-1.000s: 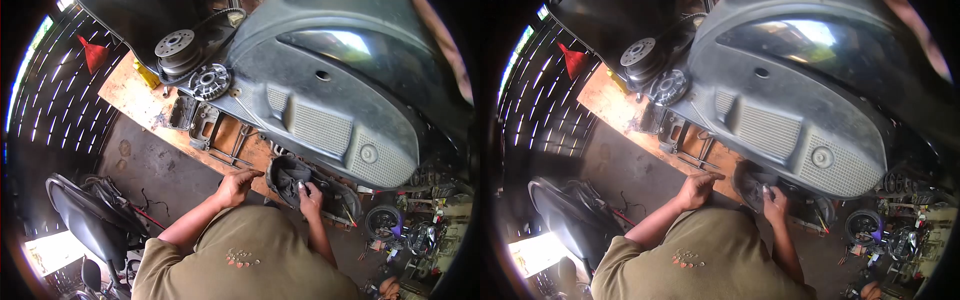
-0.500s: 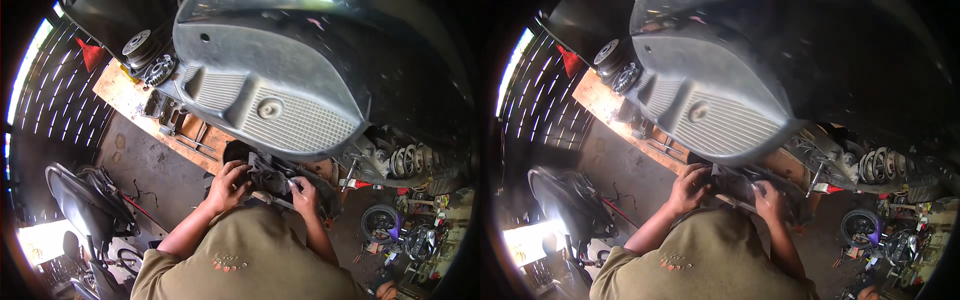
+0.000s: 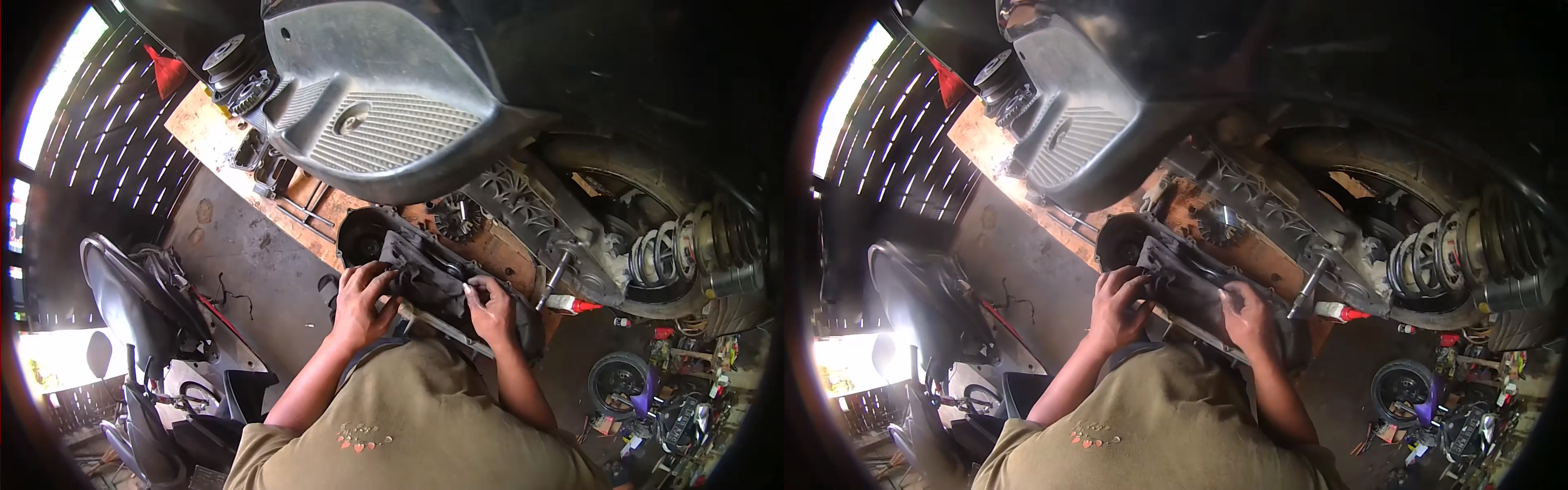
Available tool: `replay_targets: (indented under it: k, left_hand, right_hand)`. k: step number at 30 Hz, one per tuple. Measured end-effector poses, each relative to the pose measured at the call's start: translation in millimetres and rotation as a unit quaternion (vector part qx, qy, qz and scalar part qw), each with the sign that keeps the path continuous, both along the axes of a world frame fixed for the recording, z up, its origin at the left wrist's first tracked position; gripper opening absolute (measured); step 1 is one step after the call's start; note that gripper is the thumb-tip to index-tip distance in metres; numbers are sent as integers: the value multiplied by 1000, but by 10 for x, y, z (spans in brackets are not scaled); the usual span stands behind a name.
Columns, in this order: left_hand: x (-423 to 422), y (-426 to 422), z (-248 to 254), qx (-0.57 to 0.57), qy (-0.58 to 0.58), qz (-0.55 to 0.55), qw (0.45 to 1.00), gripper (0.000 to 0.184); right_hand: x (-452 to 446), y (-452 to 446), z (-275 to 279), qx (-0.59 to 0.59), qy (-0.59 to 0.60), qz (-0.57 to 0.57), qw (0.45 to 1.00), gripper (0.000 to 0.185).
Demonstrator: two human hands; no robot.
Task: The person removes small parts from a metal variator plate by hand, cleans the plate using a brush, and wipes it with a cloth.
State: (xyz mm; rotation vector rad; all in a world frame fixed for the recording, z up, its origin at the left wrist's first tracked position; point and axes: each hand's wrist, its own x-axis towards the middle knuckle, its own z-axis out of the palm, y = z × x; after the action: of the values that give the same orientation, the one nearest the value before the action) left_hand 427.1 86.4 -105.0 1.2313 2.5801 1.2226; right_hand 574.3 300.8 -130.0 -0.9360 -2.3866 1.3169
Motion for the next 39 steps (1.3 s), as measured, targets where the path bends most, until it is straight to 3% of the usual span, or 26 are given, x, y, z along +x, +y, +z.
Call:
replay_targets:
  k: [4, 7, 11, 14, 29, 34, 39]
  left_hand:
    - [28, 61, -103, -23, 61, 0, 998, 42]
    - [31, 76, -110, -49, 85, -15, 995, 39]
    - [14, 63, -147, -46, 92, -26, 994, 38]
    - [8, 64, -152, -50, 91, -30, 994, 39]
    - [-28, 57, -119, -58, 86, -45, 994, 34]
    - [-42, 24, -120, -67, 84, -64, 992, 30]
    - [-46, 4, -63, -94, 74, -83, 989, 33]
  right_hand:
    - [-50, 157, 2, -17, 15, -48, 999, 19]
    - [-191, 402, -136, 56, 21, -39, 997, 20]
    - [-418, 564, 125, 51, -140, 5, 989, 34]
    - [-509, 507, 391, 36, -161, 12, 986, 34]
    - [-49, 164, -36, 0, -138, 23, 990, 32]
    - [-203, -35, 235, -6, -147, 59, 987, 47]
    - [-225, -50, 263, -27, -158, 52, 986, 44]
